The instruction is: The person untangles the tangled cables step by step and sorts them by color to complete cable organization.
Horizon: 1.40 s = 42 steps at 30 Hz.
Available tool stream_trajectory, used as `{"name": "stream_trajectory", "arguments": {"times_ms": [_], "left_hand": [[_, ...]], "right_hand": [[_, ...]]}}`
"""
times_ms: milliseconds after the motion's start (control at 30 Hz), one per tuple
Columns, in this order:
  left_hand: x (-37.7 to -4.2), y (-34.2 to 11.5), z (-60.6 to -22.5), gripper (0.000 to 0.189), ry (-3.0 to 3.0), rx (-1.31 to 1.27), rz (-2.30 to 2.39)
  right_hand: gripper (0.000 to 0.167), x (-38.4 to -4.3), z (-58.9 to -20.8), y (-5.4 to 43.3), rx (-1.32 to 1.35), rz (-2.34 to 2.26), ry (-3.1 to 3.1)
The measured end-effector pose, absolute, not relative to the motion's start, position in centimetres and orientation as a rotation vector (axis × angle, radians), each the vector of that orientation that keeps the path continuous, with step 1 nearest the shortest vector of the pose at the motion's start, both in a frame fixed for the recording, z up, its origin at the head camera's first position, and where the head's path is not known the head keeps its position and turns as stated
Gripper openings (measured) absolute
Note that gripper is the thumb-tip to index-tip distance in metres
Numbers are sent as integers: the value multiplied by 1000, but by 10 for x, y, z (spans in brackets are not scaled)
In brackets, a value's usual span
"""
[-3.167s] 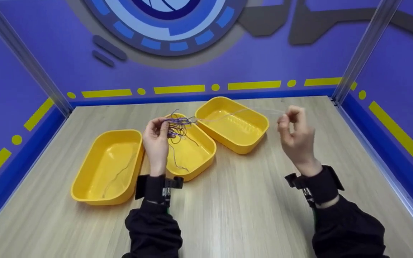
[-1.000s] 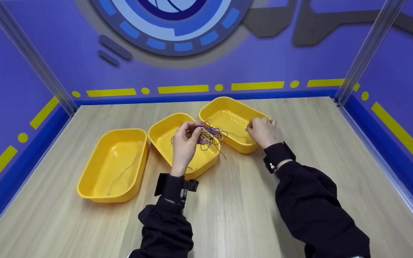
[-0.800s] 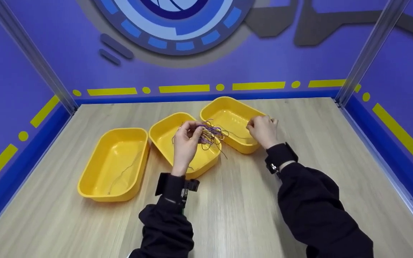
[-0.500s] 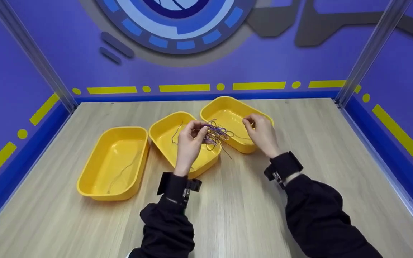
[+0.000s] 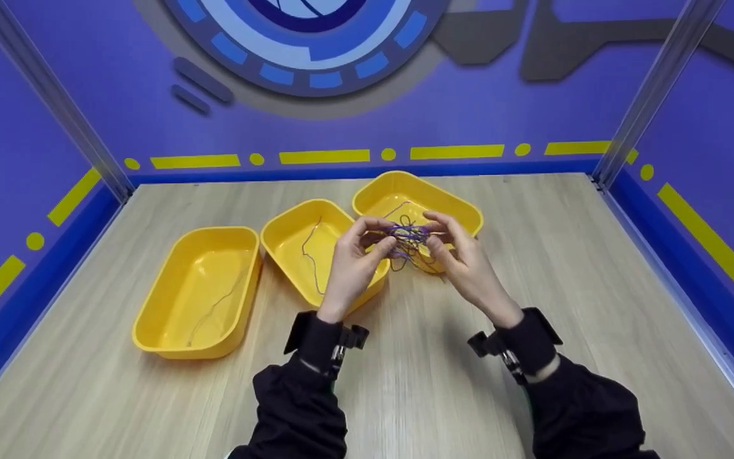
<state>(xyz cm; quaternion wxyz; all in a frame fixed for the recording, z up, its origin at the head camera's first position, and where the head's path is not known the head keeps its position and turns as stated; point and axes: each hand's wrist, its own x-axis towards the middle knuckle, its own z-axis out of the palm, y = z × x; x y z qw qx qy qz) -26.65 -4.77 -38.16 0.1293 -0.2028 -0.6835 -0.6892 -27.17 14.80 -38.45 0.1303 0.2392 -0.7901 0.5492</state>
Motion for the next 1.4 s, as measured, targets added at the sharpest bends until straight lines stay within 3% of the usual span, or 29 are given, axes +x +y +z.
{"name": "stream_trajectory", "arguments": {"times_ms": [167, 433, 633, 1067, 1400], "left_hand": [[-259, -36, -381, 17, -2001, -697, -1914], [-257, -29, -382, 24, -1998, -855, -1864], [-262, -26, -382, 36, -2076, -901, -1829], [-258, -31, -378, 25, -1831, -698, -2052], [-251, -18, -385, 35, -1545, -594, -2148]], "right_hand": [[51, -260, -380, 150, 712, 1682, -2270], [27, -258, -375, 162, 770, 1546, -2194], [21, -259, -374, 171, 778, 1487, -2145], [19, -260, -385, 170, 813, 1573, -2092], [26, -254, -385, 167, 784, 1496, -2110]]}}
